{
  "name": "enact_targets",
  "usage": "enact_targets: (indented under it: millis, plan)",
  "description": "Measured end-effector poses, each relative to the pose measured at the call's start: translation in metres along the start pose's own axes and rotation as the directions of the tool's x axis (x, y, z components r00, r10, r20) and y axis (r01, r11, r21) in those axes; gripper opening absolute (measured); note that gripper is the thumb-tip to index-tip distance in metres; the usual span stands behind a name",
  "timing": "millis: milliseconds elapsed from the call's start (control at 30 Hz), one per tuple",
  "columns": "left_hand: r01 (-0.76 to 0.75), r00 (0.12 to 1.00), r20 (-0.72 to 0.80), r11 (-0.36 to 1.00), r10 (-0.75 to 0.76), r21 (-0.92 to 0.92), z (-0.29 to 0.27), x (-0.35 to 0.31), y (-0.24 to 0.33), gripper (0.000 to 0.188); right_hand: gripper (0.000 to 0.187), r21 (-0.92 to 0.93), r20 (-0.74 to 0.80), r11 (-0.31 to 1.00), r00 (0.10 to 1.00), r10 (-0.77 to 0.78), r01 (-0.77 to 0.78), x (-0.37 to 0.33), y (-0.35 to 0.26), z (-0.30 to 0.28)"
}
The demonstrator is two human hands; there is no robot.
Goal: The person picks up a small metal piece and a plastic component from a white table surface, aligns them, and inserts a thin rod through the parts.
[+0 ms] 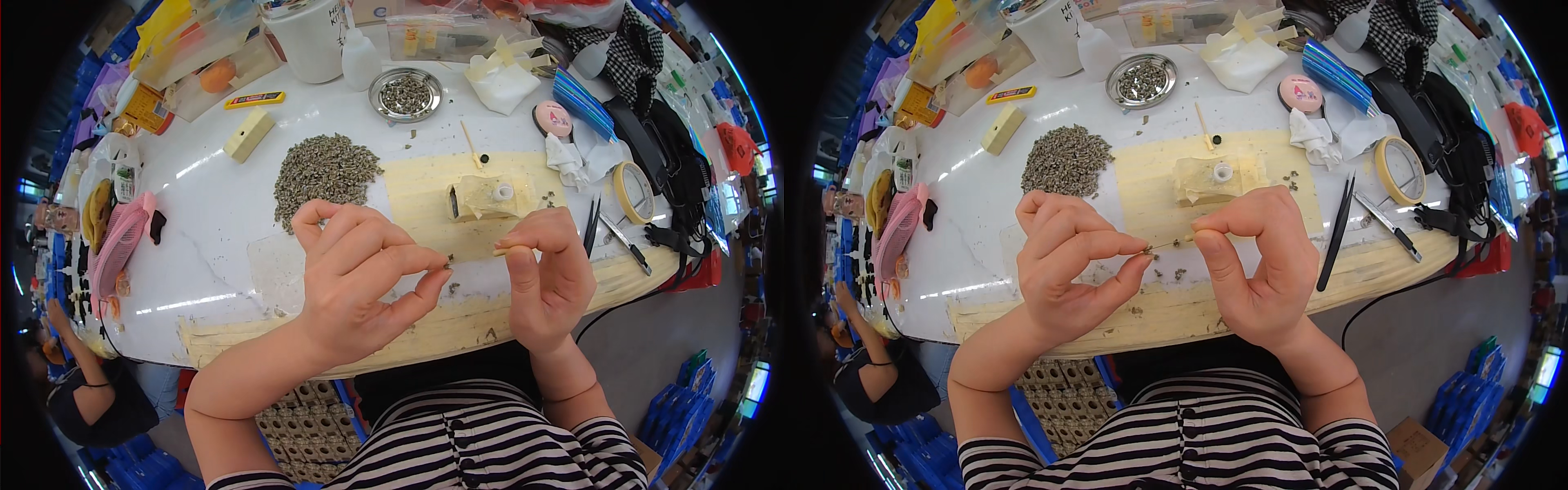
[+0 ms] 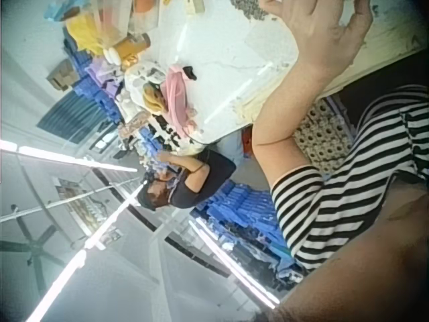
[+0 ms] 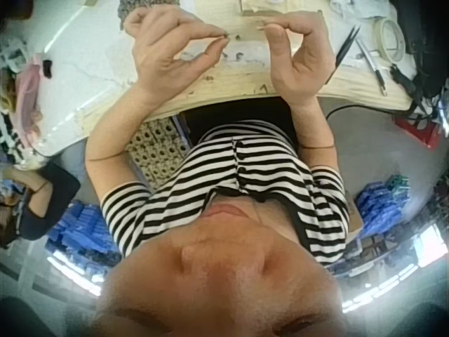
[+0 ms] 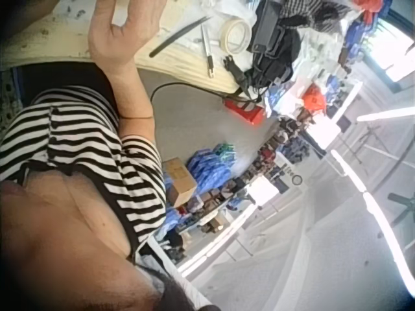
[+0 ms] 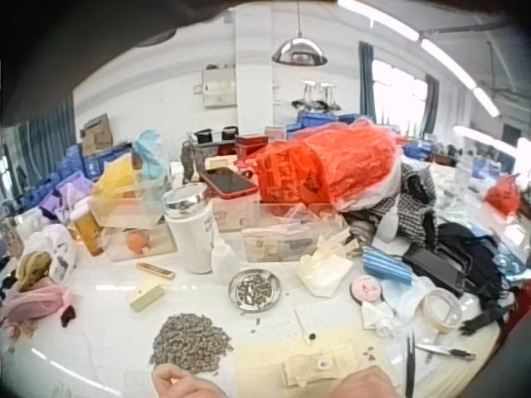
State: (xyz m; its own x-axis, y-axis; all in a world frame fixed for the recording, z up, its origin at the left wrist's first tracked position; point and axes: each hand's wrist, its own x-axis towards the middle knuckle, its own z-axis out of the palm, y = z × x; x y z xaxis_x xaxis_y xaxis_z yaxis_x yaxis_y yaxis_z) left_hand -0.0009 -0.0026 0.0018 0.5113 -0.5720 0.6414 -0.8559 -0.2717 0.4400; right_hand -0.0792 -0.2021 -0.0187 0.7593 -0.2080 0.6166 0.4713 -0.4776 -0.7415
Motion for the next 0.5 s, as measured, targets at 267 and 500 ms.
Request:
enact_targets:
  millis: [267,500]
  plan:
    - [-0.006,1.0,-0.007,1.0,0.005,-0.007,0.001,0.0,0.0,0.027,0.009,0.043,-0.107,0.997,0.992,0.064,-0.059,0.0,-0.002,-0.006]
    - [-0.012,1.0,-0.012,1.0,0.012,-0.008,0.0,0.0,0.0,0.026,0.009,-0.555,-0.072,0.815,0.966,-0.249,0.168,0.03,0.002,-0.021]
